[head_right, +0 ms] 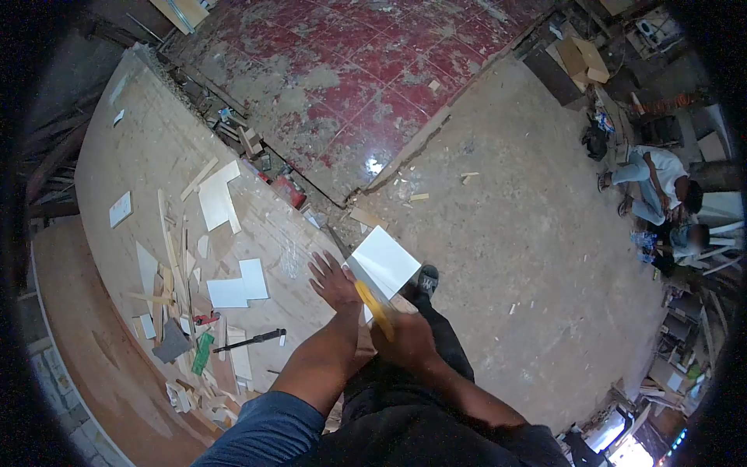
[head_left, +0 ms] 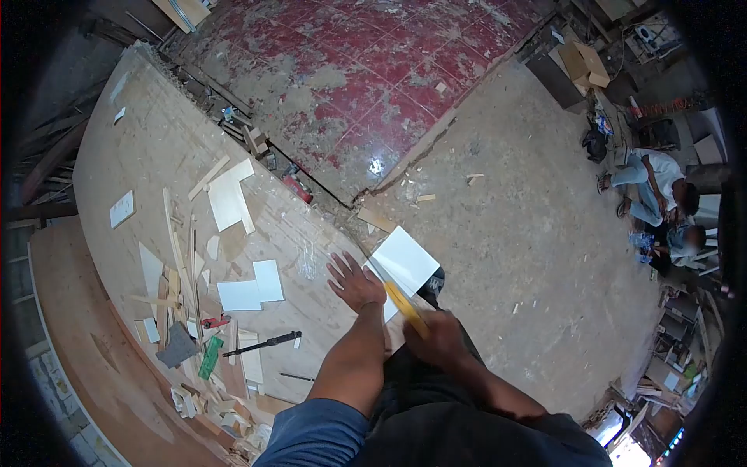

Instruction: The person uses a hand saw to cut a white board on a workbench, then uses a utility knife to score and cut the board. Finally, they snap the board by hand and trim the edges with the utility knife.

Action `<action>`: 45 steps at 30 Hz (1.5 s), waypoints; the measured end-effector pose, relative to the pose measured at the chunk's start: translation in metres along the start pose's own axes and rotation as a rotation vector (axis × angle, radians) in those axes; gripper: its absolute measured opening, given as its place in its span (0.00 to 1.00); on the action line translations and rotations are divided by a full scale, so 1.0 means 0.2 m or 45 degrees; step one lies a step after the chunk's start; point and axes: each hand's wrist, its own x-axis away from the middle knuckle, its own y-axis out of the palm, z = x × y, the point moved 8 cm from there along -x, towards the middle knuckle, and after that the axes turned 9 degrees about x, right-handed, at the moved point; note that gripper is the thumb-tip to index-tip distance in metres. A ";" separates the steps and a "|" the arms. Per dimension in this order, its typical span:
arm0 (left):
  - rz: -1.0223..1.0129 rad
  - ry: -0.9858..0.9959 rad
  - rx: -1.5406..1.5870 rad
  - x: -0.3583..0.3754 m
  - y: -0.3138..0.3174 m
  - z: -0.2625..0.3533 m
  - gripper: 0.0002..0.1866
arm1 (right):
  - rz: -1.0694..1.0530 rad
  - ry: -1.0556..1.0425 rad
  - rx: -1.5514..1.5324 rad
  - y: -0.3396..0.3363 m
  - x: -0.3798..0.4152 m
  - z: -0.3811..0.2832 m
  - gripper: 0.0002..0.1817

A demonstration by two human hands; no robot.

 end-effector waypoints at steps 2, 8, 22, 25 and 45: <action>-0.049 -0.028 -0.006 0.00 -0.02 -0.01 0.37 | 0.098 -0.110 -0.119 0.24 -0.24 0.13 0.12; -0.119 -0.075 0.019 0.00 -0.05 0.02 0.37 | 0.029 -0.151 -0.110 0.02 -0.02 0.02 0.12; -0.048 -0.045 -0.020 -0.02 0.02 0.00 0.38 | -0.034 -0.101 -0.022 0.01 0.03 -0.03 0.12; 0.002 -0.007 0.010 0.01 -0.01 0.01 0.38 | -0.122 0.070 -0.021 -0.07 0.13 0.00 0.11; -0.223 -0.078 -0.057 -0.03 0.03 -0.03 0.38 | 0.201 -0.228 0.012 0.29 -0.25 0.10 0.11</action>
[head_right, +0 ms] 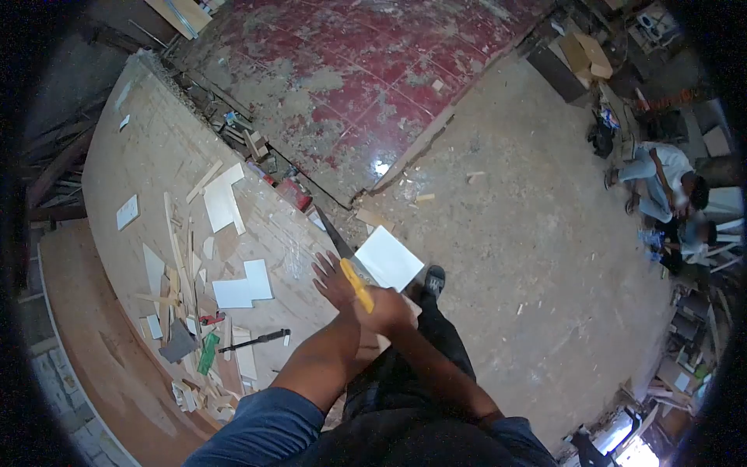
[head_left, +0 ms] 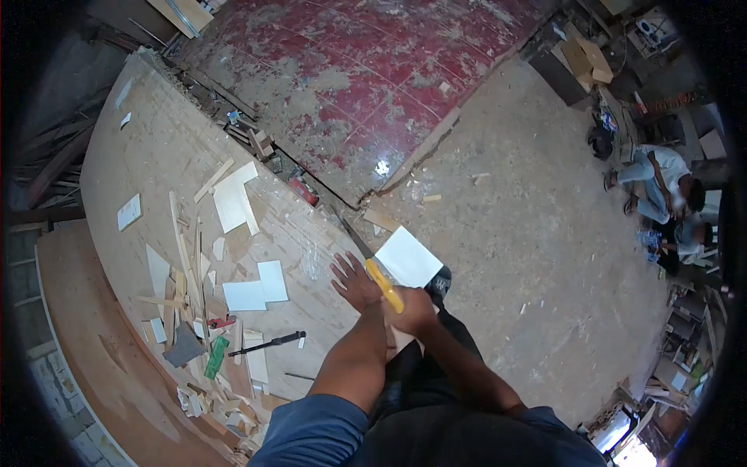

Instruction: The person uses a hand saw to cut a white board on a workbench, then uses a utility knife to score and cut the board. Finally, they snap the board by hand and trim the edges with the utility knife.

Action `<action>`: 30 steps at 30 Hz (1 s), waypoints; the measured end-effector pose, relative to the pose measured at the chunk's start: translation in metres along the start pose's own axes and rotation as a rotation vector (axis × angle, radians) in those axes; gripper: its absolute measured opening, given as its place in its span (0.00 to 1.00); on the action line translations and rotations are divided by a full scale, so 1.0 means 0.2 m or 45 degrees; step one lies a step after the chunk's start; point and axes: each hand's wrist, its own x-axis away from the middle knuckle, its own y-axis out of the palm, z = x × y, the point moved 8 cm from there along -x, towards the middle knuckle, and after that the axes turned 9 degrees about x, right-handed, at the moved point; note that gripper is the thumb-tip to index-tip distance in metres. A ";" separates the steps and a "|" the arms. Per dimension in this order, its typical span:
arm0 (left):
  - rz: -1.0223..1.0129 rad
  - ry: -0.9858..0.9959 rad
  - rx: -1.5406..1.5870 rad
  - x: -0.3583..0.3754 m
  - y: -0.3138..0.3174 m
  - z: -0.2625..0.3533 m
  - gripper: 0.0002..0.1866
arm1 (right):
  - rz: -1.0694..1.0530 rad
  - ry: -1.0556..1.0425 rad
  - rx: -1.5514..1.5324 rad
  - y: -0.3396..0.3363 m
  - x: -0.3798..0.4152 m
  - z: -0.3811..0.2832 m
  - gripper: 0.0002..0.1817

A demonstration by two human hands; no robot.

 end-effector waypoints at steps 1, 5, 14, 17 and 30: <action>-0.011 0.012 -0.008 0.04 0.00 0.00 0.38 | 0.055 -0.074 -0.066 -0.07 0.03 -0.02 0.11; 0.153 0.009 -0.003 0.04 -0.03 0.03 0.38 | -0.193 0.141 -0.016 -0.43 0.33 -0.17 0.10; 0.067 -0.003 -0.005 0.01 -0.05 0.03 0.38 | 0.054 -0.044 0.004 -0.02 0.01 0.02 0.13; 0.083 0.015 0.005 0.03 -0.05 0.04 0.38 | -0.072 0.032 -0.061 -0.20 0.17 -0.06 0.12; 0.056 0.001 0.016 0.03 0.01 0.00 0.38 | -0.203 0.202 0.026 -0.06 0.08 -0.06 0.14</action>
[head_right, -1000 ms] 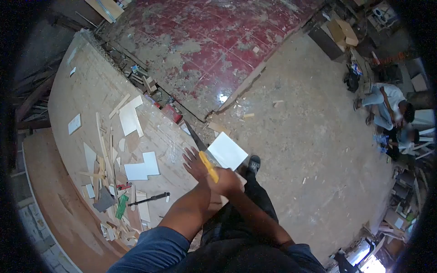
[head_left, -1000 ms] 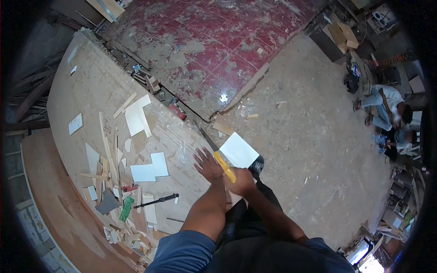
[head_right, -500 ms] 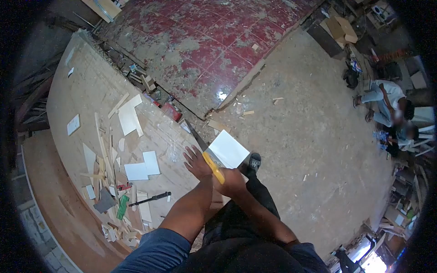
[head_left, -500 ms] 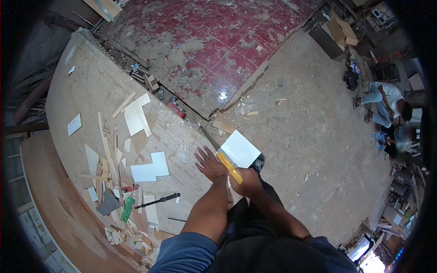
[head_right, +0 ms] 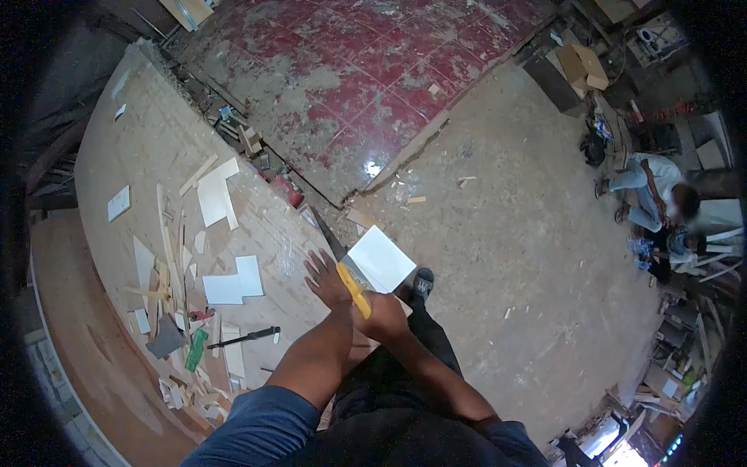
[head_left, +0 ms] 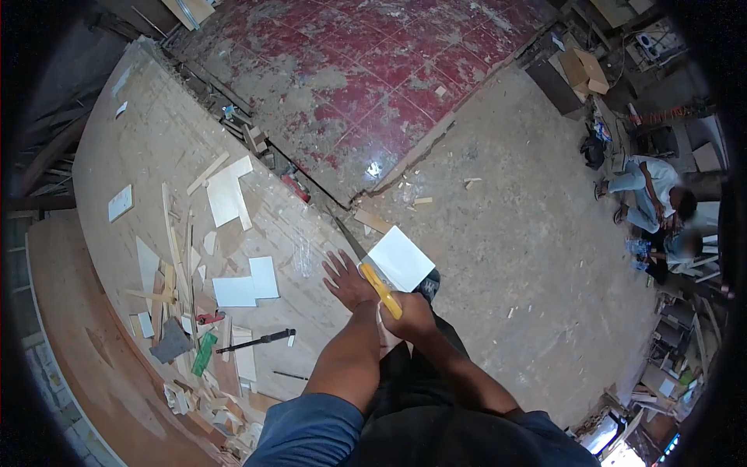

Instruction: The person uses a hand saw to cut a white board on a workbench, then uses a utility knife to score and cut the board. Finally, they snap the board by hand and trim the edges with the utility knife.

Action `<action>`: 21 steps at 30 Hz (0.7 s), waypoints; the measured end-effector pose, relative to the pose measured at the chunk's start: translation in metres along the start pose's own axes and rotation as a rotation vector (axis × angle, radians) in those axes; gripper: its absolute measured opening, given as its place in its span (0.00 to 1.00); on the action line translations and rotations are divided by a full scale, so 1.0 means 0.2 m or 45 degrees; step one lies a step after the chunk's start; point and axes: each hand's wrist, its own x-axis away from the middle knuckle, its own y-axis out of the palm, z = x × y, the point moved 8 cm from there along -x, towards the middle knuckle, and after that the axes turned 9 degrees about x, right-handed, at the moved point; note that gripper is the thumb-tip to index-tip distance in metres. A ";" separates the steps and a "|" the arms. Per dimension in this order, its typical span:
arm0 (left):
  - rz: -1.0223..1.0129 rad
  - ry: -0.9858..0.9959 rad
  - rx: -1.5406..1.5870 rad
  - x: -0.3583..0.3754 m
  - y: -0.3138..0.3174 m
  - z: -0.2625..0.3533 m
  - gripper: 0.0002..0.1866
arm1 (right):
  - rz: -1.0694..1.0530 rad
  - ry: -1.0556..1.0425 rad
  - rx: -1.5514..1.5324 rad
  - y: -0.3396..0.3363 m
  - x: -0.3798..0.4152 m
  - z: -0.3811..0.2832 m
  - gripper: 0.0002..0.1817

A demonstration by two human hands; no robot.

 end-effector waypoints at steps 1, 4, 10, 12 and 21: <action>0.085 0.038 -0.054 -0.01 0.00 0.01 0.38 | 0.057 -0.096 -0.049 -0.07 0.08 -0.04 0.12; 0.018 0.014 0.035 0.00 -0.06 0.03 0.38 | 0.000 -0.052 -0.040 -0.28 0.27 -0.14 0.12; 0.047 0.017 0.062 -0.01 -0.02 0.01 0.37 | 0.053 -0.062 -0.068 0.08 -0.09 0.06 0.14; -0.019 -0.011 0.075 -0.04 -0.01 0.00 0.37 | 0.051 -0.040 -0.158 0.06 -0.14 0.06 0.14; 0.096 0.027 0.098 0.00 -0.05 0.02 0.38 | -0.041 0.163 -0.188 -0.12 0.20 0.04 0.14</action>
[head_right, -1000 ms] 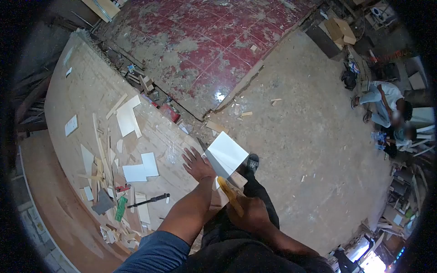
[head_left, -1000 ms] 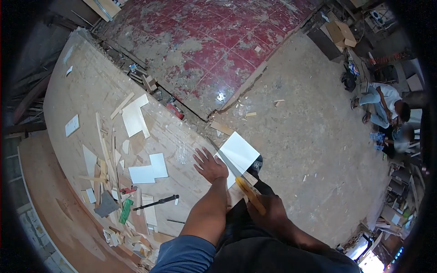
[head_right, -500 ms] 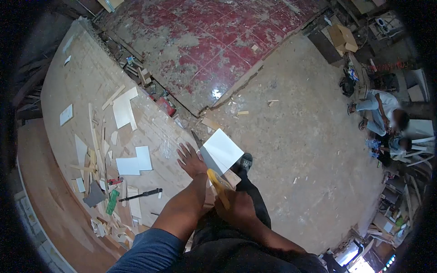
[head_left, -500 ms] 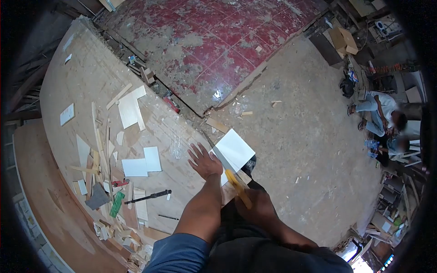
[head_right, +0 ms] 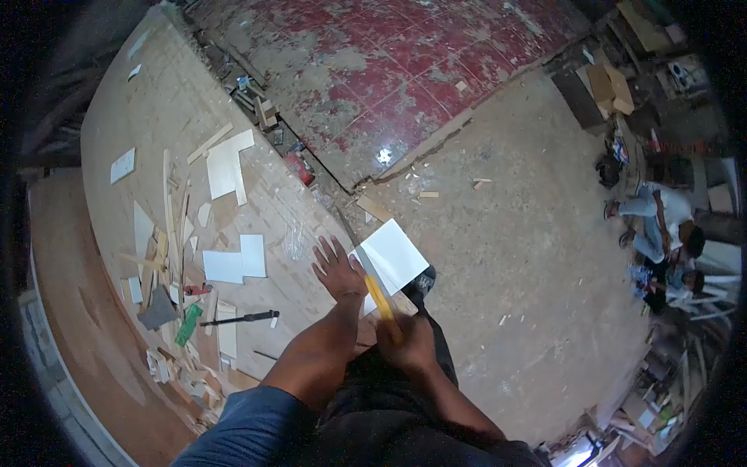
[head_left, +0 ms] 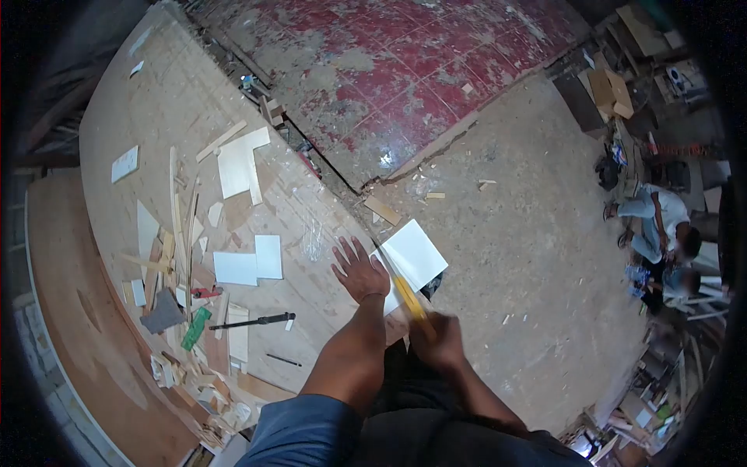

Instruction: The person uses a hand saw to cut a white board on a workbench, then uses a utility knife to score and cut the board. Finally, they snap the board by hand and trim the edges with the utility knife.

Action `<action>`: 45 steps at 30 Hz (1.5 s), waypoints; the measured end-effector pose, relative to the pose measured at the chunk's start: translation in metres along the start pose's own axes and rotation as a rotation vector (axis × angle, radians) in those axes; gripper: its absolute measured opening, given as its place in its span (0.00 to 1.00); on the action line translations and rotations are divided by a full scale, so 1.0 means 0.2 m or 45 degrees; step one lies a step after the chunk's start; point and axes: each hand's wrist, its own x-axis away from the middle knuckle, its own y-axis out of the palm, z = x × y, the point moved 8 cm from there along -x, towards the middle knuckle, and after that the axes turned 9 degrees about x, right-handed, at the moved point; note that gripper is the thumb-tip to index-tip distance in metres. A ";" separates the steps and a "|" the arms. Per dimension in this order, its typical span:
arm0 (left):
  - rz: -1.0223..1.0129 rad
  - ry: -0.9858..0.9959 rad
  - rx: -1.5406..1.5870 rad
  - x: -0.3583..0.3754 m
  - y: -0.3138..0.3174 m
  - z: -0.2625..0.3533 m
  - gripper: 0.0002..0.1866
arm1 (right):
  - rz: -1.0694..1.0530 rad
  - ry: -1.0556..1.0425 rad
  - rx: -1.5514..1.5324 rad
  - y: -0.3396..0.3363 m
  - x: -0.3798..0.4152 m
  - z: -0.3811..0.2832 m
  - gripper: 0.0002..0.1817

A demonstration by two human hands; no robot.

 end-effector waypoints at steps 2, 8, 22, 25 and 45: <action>0.023 -0.011 0.019 0.00 -0.01 0.00 0.38 | 0.125 -0.372 0.077 0.15 -0.25 0.04 0.16; 0.084 0.032 0.100 -0.01 -0.05 0.02 0.37 | 0.011 -0.104 0.042 -0.02 -0.05 -0.06 0.14; 0.018 -0.009 0.026 -0.01 -0.03 0.01 0.38 | 0.085 -0.132 -0.017 -0.08 0.07 -0.06 0.15; 0.003 -0.016 0.031 0.02 -0.02 0.00 0.38 | 0.067 -0.052 0.055 -0.10 0.14 -0.05 0.15; 0.088 0.013 0.037 -0.01 -0.03 0.00 0.38 | 0.123 -0.188 0.032 0.17 -0.33 0.01 0.16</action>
